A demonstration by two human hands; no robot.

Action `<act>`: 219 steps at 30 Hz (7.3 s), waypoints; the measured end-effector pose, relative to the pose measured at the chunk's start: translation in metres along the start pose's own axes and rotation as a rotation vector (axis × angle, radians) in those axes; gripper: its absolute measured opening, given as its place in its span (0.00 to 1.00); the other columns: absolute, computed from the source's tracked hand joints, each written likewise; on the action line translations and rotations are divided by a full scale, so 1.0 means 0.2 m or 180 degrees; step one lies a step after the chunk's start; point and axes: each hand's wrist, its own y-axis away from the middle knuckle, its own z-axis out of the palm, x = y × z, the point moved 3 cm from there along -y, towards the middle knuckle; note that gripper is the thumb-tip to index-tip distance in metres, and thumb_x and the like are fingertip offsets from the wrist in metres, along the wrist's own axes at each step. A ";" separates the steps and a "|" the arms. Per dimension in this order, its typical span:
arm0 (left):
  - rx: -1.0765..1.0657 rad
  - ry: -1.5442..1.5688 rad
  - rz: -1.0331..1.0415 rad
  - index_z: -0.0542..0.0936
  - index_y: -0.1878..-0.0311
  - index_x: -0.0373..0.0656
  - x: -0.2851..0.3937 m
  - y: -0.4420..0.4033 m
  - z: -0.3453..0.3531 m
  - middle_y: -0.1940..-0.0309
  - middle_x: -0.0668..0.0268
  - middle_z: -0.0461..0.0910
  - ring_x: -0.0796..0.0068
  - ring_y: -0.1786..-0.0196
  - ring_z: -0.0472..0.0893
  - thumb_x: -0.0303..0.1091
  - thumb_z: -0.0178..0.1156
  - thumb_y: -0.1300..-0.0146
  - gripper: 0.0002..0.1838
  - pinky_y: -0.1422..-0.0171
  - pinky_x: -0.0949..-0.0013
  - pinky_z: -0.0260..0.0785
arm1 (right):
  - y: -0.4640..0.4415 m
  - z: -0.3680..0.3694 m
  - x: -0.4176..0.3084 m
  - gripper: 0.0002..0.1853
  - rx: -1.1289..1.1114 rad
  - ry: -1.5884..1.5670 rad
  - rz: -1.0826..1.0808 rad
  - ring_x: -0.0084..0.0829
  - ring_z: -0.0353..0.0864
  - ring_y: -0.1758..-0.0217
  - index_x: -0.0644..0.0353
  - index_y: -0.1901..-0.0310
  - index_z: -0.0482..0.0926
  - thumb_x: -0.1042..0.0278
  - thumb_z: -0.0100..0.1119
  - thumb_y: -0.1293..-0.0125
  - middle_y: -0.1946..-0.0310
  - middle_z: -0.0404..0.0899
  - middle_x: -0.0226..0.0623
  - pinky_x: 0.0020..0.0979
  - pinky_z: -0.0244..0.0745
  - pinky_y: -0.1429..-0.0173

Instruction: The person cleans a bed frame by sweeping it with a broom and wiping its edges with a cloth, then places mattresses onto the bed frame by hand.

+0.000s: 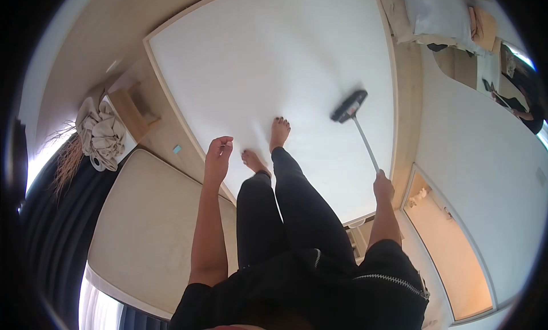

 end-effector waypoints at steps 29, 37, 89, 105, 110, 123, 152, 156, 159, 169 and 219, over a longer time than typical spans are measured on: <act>0.0054 -0.0011 -0.0142 0.76 0.56 0.40 -0.03 -0.62 -0.86 0.60 0.61 0.76 0.70 0.62 0.77 0.35 0.55 0.36 0.10 0.57 0.69 0.70 | -0.20 -1.40 -2.49 0.17 0.0739 0.0580 -0.1826 0.43 0.79 0.53 0.36 0.44 0.70 0.55 0.37 0.31 0.60 0.81 0.39 0.45 0.73 0.49; -0.0296 -0.0301 0.0056 0.76 0.56 0.39 0.04 -0.70 -0.78 0.60 0.61 0.75 0.70 0.63 0.77 0.35 0.55 0.37 0.11 0.57 0.68 0.70 | 0.15 -1.41 -2.12 0.20 0.0792 0.0626 -0.1695 0.41 0.82 0.65 0.35 0.37 0.64 0.55 0.36 0.29 0.68 0.81 0.43 0.45 0.76 0.62; -0.1412 -0.1835 0.0534 0.76 0.54 0.40 1.18 -0.78 0.92 0.59 0.61 0.76 0.68 0.59 0.77 0.36 0.54 0.36 0.12 0.53 0.67 0.69 | -1.23 -1.54 -0.99 0.26 0.0433 -0.0795 -0.1475 0.32 0.81 0.58 0.21 0.40 0.65 0.67 0.39 0.35 0.62 0.81 0.33 0.34 0.75 0.56; -0.1878 -0.2078 0.0365 0.75 0.53 0.40 1.13 -0.87 1.10 0.57 0.63 0.76 0.73 0.59 0.77 0.34 0.54 0.35 0.11 0.54 0.70 0.68 | -1.65 -1.60 -0.74 0.22 0.0202 -0.2291 -0.0284 0.40 0.76 0.45 0.29 0.37 0.61 0.57 0.37 0.33 0.48 0.76 0.34 0.43 0.70 0.43; -0.1866 -0.1975 0.0830 0.75 0.55 0.41 1.35 -0.82 1.12 0.60 0.62 0.76 0.71 0.62 0.77 0.35 0.55 0.36 0.10 0.57 0.69 0.69 | -1.09 -0.75 -0.21 0.20 -0.0082 -0.2493 0.0298 0.48 0.78 0.51 0.24 0.37 0.58 0.52 0.35 0.30 0.54 0.78 0.43 0.47 0.71 0.48; -0.2387 -0.2567 0.0903 0.76 0.54 0.41 1.53 -0.80 1.19 0.59 0.64 0.76 0.75 0.60 0.74 0.38 0.53 0.34 0.12 0.53 0.70 0.68 | -0.73 -1.31 -0.48 0.26 0.0275 -0.2502 -0.0162 0.40 0.81 0.61 0.26 0.35 0.60 0.64 0.42 0.33 0.63 0.78 0.43 0.42 0.75 0.59; -0.3214 -0.3607 0.1273 0.76 0.53 0.40 1.34 -0.14 2.05 0.59 0.64 0.75 0.76 0.59 0.74 0.37 0.53 0.34 0.13 0.51 0.72 0.66 | 0.06 0.31 1.05 0.21 -0.0290 -0.2214 0.1607 0.40 0.82 0.72 0.31 0.37 0.65 0.60 0.41 0.31 0.75 0.80 0.41 0.41 0.77 0.71; -0.3327 -0.3953 0.1489 0.76 0.53 0.40 1.29 0.05 2.20 0.59 0.66 0.75 0.77 0.59 0.74 0.37 0.53 0.34 0.12 0.51 0.72 0.66 | 0.02 0.22 0.70 0.24 -0.0190 -0.2997 0.0773 0.36 0.81 0.69 0.25 0.36 0.61 0.60 0.44 0.32 0.68 0.79 0.39 0.40 0.76 0.65; -0.3381 -0.4062 0.1621 0.76 0.53 0.40 1.27 0.19 2.34 0.59 0.66 0.76 0.77 0.59 0.73 0.37 0.53 0.34 0.12 0.51 0.72 0.66 | -0.28 0.17 0.35 0.23 -0.0014 -0.3029 0.0425 0.34 0.81 0.58 0.26 0.40 0.67 0.65 0.45 0.34 0.62 0.78 0.34 0.36 0.75 0.59; -0.3593 -0.3962 0.1731 0.75 0.53 0.40 1.07 0.50 2.70 0.57 0.64 0.75 0.75 0.57 0.74 0.35 0.52 0.35 0.11 0.50 0.71 0.66 | -0.34 0.98 1.16 0.22 -0.0193 -0.3163 0.1114 0.33 0.82 0.65 0.21 0.40 0.66 0.60 0.44 0.33 0.67 0.81 0.35 0.40 0.75 0.64; -0.5874 -0.4948 0.2737 0.77 0.54 0.39 0.61 1.83 4.49 0.55 0.61 0.75 0.67 0.56 0.77 0.36 0.53 0.36 0.13 0.51 0.68 0.69 | 0.11 1.47 1.92 0.18 -0.0273 -0.3738 0.1988 0.33 0.81 0.68 0.32 0.49 0.76 0.65 0.48 0.38 0.75 0.79 0.34 0.35 0.73 0.67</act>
